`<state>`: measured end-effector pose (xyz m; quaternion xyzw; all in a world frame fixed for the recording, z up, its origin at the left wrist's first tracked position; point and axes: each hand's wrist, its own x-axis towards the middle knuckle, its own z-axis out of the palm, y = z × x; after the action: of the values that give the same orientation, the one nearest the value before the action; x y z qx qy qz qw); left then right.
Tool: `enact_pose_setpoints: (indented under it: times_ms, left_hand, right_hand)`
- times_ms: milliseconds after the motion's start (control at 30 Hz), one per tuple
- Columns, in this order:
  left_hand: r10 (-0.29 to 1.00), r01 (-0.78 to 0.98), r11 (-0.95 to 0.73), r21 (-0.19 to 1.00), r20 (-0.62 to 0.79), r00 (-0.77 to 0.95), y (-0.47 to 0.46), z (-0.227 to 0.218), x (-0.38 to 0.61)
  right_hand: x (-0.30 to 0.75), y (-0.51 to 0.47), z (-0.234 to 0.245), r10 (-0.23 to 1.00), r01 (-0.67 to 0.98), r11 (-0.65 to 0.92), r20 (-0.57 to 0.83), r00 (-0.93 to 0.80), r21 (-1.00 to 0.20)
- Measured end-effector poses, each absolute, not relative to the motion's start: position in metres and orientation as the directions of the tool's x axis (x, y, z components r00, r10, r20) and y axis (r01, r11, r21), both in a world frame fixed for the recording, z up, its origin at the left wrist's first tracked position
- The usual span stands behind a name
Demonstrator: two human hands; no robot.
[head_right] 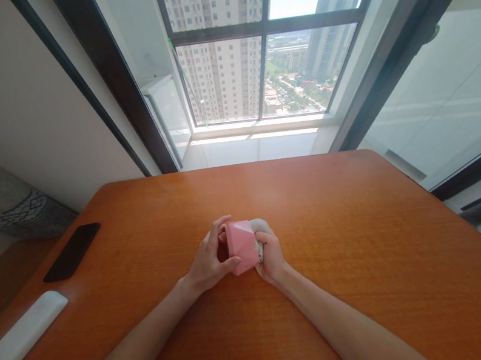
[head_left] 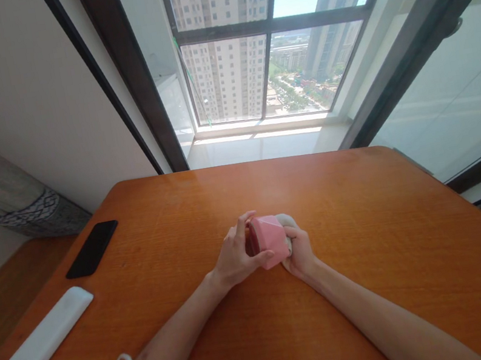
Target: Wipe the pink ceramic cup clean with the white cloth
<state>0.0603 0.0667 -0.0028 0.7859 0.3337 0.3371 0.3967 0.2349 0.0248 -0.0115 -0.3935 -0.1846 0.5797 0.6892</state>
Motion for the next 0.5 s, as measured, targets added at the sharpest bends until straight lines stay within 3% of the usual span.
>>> enact_pose_setpoints:
  times_ms: [233, 500]
  left_hand:
    - [0.543, 0.142, -0.753, 0.642, 0.485, 0.685, 0.0683, -0.0073, 0.0612]
    - [0.546, 0.103, -0.774, 0.625, 0.576, 0.609, 0.0669, 0.001, 0.0639]
  right_hand:
    - [0.2394, 0.0276, -0.013, 0.947, -0.724, -0.049, -0.261, 0.185, -0.688]
    - [0.2377, 0.0264, -0.0118, 0.933, -0.734, -0.071, -0.306, 0.19, -0.675]
